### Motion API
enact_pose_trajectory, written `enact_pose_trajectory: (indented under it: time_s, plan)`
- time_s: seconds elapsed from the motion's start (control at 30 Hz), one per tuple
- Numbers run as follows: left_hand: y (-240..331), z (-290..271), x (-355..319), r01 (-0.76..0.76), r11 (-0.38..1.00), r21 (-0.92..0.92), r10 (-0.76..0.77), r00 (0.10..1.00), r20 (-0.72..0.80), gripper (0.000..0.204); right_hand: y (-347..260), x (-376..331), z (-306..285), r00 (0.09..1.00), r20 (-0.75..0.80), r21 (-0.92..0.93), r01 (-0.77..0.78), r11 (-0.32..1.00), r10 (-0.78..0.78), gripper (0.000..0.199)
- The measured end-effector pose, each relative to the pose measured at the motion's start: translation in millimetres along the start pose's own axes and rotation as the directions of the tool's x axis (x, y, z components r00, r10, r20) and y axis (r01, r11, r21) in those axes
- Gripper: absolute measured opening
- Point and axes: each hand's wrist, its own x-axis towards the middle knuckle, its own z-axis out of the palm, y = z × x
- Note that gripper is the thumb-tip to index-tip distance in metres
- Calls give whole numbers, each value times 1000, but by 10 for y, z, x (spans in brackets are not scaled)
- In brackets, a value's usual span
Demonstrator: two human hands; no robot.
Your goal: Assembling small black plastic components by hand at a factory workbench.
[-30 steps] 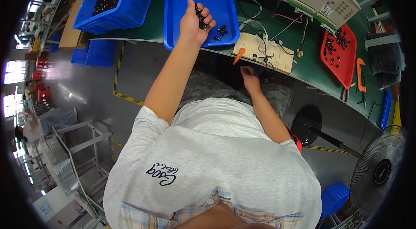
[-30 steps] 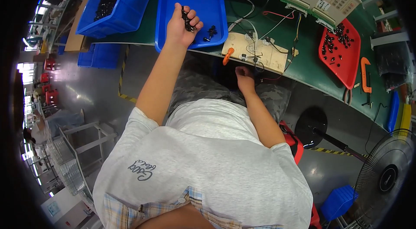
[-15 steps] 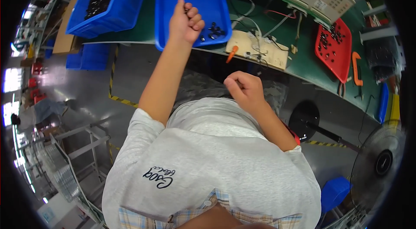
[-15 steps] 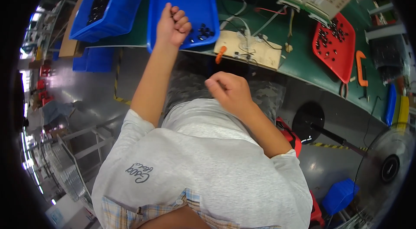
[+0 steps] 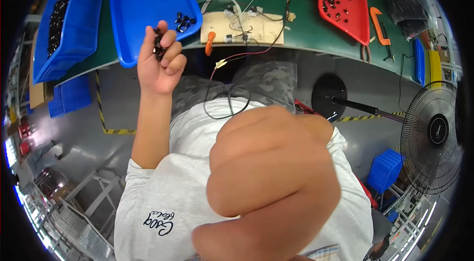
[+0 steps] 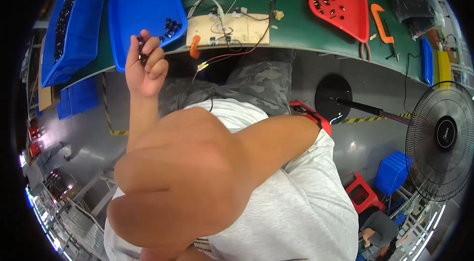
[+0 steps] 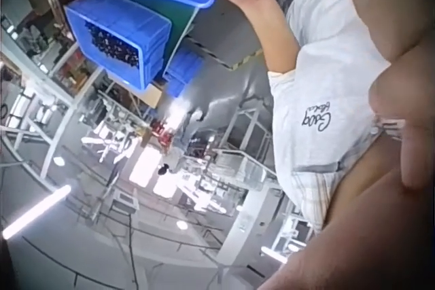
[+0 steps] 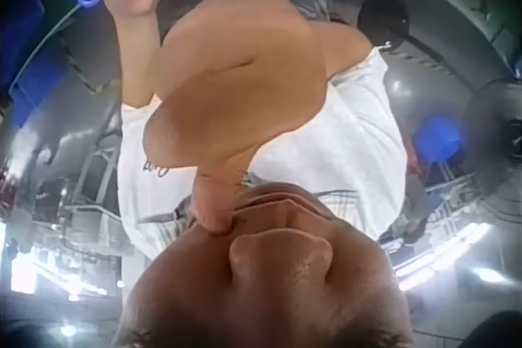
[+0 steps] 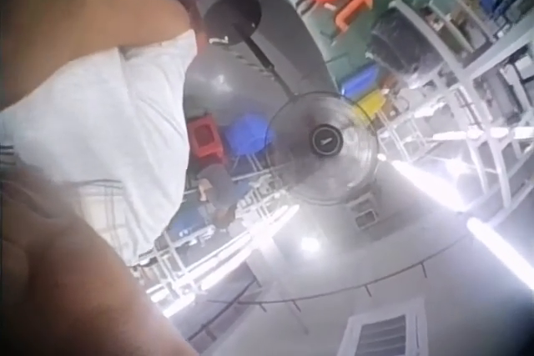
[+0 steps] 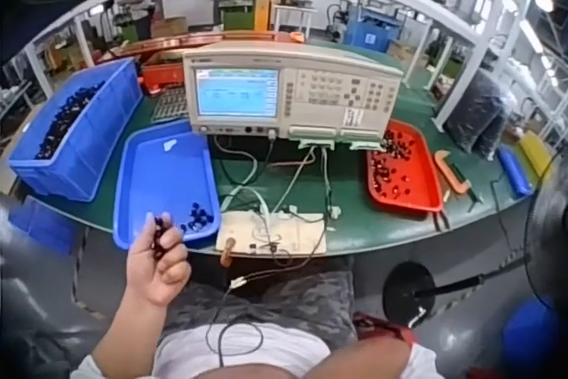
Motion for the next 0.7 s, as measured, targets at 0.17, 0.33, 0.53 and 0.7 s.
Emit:
enact_pose_trajectory:
  time_s: [0.17,0.33,0.53,0.7]
  plan:
    - [-233,-24,-235,58,996,63,-58,998,1,42,-317,53,11,979,-204,9,-18,1000,20,28]
    - [-456,-55,-369,162,984,70,-159,986,-44,45,-212,225,-512,970,181,-46,-154,987,160,19]
    - [-540,-30,-444,281,929,240,-243,954,-176,53,416,-72,-712,667,276,-470,-535,702,693,33]
    - [-583,-151,-441,264,842,471,-234,964,-123,49,639,-318,-821,502,287,-294,-765,574,816,25]
